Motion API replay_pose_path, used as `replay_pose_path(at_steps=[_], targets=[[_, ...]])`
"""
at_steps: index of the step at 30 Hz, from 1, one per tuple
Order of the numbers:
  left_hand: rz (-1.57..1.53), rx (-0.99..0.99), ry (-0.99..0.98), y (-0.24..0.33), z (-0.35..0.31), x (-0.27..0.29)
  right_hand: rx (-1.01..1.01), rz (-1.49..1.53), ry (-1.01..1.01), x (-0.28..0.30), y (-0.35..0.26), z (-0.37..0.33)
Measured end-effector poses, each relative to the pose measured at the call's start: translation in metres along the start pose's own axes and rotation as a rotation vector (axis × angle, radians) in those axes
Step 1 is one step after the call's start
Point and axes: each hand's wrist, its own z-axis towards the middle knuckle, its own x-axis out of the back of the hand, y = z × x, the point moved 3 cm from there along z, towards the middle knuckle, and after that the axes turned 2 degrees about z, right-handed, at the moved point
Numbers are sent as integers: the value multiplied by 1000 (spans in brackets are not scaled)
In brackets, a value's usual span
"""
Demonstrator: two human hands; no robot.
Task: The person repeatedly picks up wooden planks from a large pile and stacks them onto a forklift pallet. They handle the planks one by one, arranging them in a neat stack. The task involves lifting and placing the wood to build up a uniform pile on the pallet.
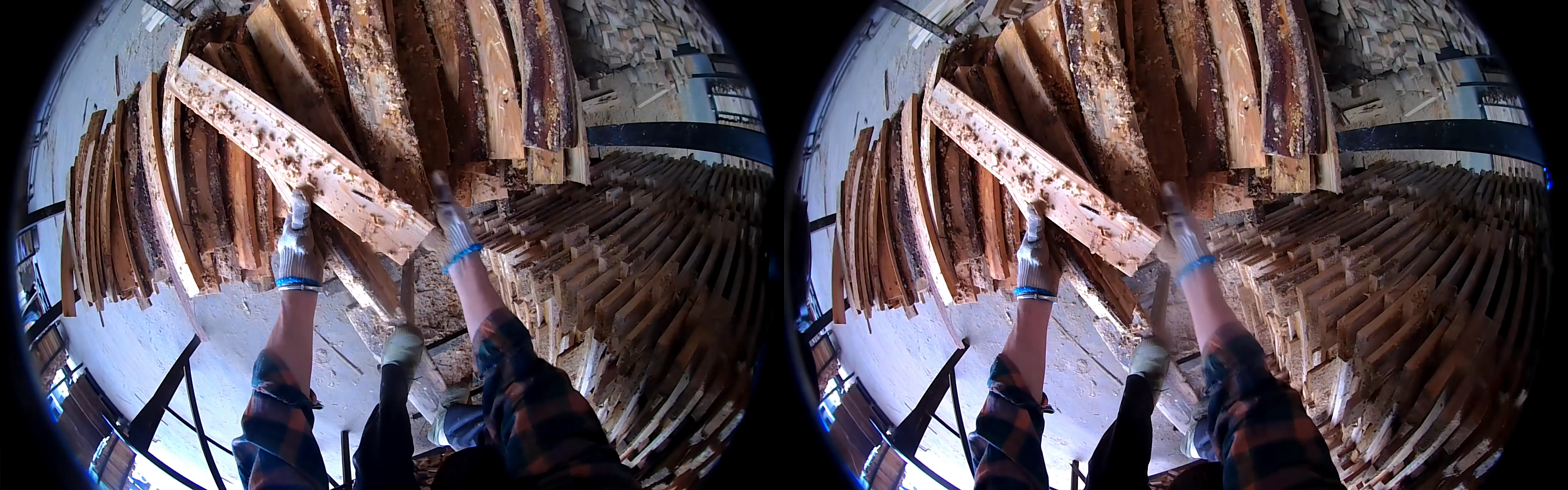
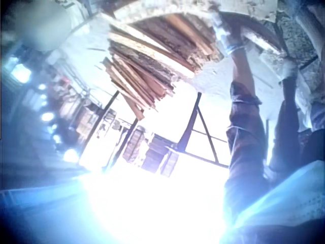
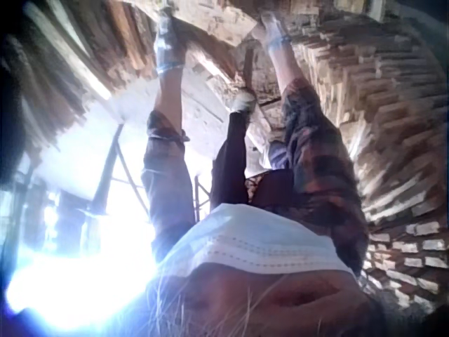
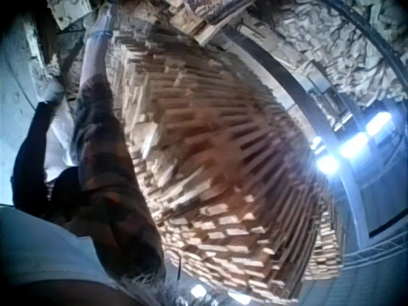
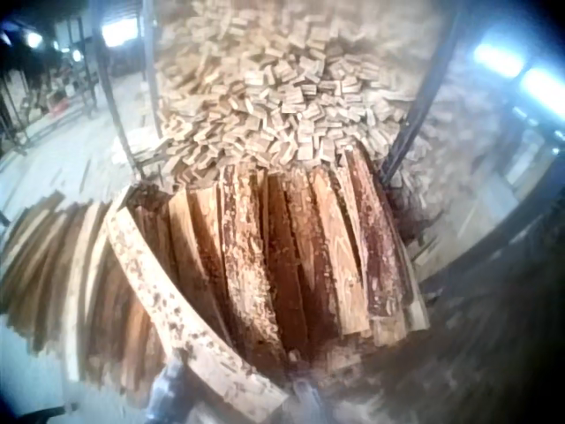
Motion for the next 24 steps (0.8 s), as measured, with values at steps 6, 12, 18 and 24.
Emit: replay_pose_path(at_steps=[6,12,18,24], targets=[[109,-35,-41,5,-10,-2,72,-36,-126,19,21,33],[159,-152,-49,-10,-73,53,-3,125,-464,28,34,-74],[357,-22,-112,-58,-174,87,44,-480,-477,17,0,-90],[78,151,-29,-47,-190,56,429,-268,-473,96,95,-21]])
